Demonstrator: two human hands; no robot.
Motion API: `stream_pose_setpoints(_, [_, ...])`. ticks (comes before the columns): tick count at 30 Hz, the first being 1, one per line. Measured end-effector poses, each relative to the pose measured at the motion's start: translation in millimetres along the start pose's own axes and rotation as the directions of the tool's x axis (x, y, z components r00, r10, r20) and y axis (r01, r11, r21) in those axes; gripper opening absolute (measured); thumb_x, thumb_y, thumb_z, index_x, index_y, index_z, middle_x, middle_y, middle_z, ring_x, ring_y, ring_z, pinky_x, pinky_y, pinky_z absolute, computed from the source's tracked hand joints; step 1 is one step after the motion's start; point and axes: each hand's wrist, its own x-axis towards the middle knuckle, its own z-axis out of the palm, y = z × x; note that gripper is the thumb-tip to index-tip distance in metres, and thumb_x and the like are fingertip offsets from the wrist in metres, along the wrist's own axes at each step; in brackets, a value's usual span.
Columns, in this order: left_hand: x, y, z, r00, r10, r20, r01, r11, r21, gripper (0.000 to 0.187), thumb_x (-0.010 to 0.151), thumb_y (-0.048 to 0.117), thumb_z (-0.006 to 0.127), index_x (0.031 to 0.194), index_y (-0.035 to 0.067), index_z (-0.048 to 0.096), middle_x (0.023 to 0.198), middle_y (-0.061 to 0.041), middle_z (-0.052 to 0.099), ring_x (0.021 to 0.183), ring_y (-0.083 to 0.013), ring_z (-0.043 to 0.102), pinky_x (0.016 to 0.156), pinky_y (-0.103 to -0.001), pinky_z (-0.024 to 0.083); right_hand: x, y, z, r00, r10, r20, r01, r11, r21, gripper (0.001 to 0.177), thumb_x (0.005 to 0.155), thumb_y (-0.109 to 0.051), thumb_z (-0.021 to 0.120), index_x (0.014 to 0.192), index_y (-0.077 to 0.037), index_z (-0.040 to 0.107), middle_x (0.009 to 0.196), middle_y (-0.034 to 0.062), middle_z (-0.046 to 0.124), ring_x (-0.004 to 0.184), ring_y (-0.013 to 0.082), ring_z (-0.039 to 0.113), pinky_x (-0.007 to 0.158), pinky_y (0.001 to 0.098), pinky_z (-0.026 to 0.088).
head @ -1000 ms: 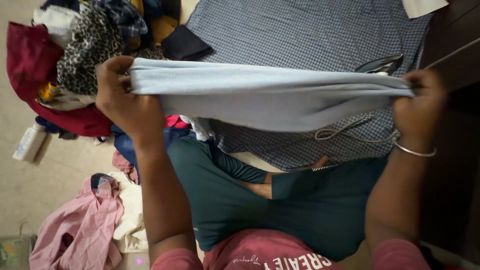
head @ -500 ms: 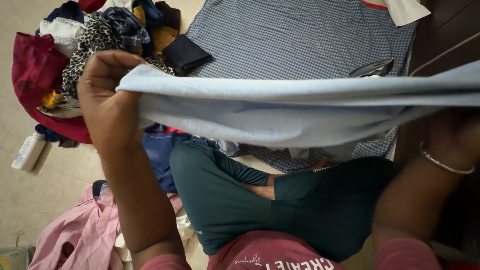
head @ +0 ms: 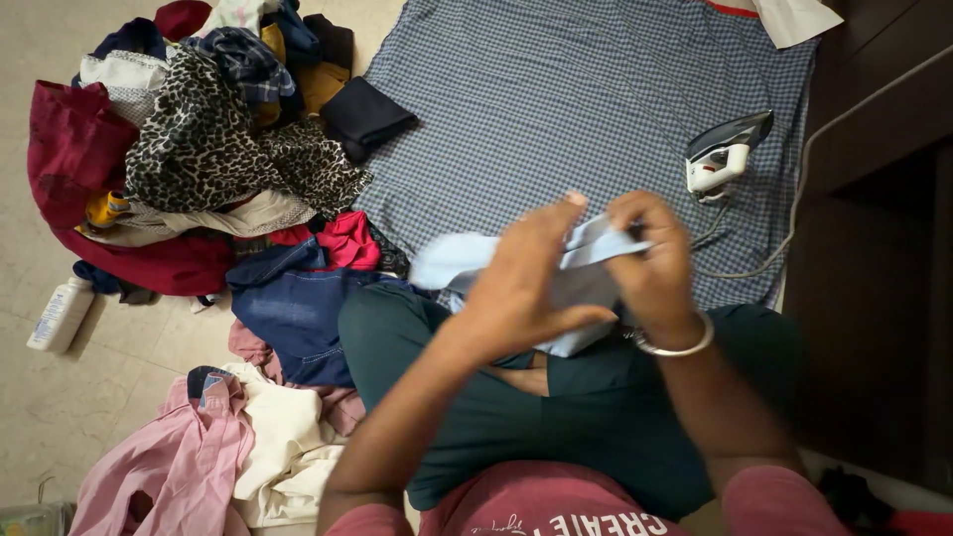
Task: The person irons a light blue shirt laid on a checkered cloth on the floor. They use an electric iron to smooth the front, sleeves, and collar, periodically lifting and repositioning the shirt to access different areas.
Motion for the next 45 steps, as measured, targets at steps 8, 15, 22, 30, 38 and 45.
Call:
stream_pose_setpoints(8, [-4.5,-18.5,9.2,0.889,-0.442,0.119,0.449,0.892,-0.044,0.038,0.087,0.013,0.078,0.124,0.010,0.071,0.106,-0.012,0.078,0.095,-0.0275,0.079,0.082,-0.037,0.062,-2.2,4.9,-16.2,0.964,0.081,0.255,-0.144,0.961,0.237,0.015,0.098,0.003,0.066,0.113,0.000,0.064,0.116,0.0102,0.068,0.111,0.0149,0.067,0.103,0.0312,0.056])
stream_pose_setpoints(15, [-6.0,-49.2,5.6,0.877,-0.436,0.203,0.432,0.531,-0.729,0.024,0.098,0.000,0.070,0.122,0.002,0.068,0.123,-0.013,0.074,0.117,-0.0228,0.070,0.105,-0.038,0.058,9.7,31.5,-20.1,0.914,0.118,0.388,-0.152,0.987,0.058,0.031,0.091,-0.003,0.074,0.119,0.001,0.062,0.128,0.0098,0.061,0.125,0.0190,0.062,0.112,0.0358,0.051])
stream_pose_setpoints(22, [-3.8,-60.8,4.3,0.852,-0.484,0.201,0.419,0.398,-0.816,0.028,0.099,0.004,0.067,0.126,0.002,0.064,0.125,-0.015,0.073,0.118,-0.0226,0.070,0.105,-0.039,0.059,-1.5,67.6,-25.8,0.898,0.336,0.283,-0.306,0.941,-0.146,0.020,0.093,-0.011,0.076,0.107,-0.002,0.065,0.097,0.0006,0.069,0.092,0.0083,0.068,0.085,0.0253,0.057])
stream_pose_setpoints(30, [-16.0,-80.4,14.5,0.832,-0.543,0.109,0.453,0.553,-0.699,0.024,0.103,0.008,0.064,0.125,0.003,0.071,0.119,-0.006,0.071,0.110,-0.0150,0.066,0.100,-0.029,0.053,-2.3,74.0,-38.0,0.965,0.202,0.168,-0.212,0.976,0.041,0.011,0.099,-0.009,0.068,0.103,-0.004,0.059,0.093,-0.0037,0.061,0.081,0.0011,0.052,0.075,0.0178,0.045])
stream_pose_setpoints(38, [-17.2,-80.5,18.5,0.791,-0.611,0.019,0.532,0.673,-0.514,0.023,0.103,0.012,0.067,0.124,0.007,0.076,0.092,-0.001,0.060,0.085,-0.0107,0.055,0.076,-0.026,0.045,-3.9,69.6,-34.7,0.961,0.225,0.160,-0.245,0.962,0.117,0.020,0.094,-0.001,0.062,0.114,-0.003,0.063,0.087,-0.0055,0.051,0.076,0.0015,0.044,0.073,0.0183,0.040])
stream_pose_setpoints(45, [-22.0,-72.1,27.2,0.810,-0.453,-0.373,0.478,0.878,-0.027,0.034,0.094,0.019,0.077,0.119,0.000,0.066,0.087,-0.009,0.056,0.073,-0.0155,0.052,0.065,-0.027,0.044,-8.0,82.1,-36.9,0.979,0.153,0.136,-0.175,0.969,0.174,0.013,0.096,-0.002,0.060,0.092,-0.009,0.050,0.095,0.0011,0.062,0.083,0.0039,0.048,0.079,0.0219,0.045])
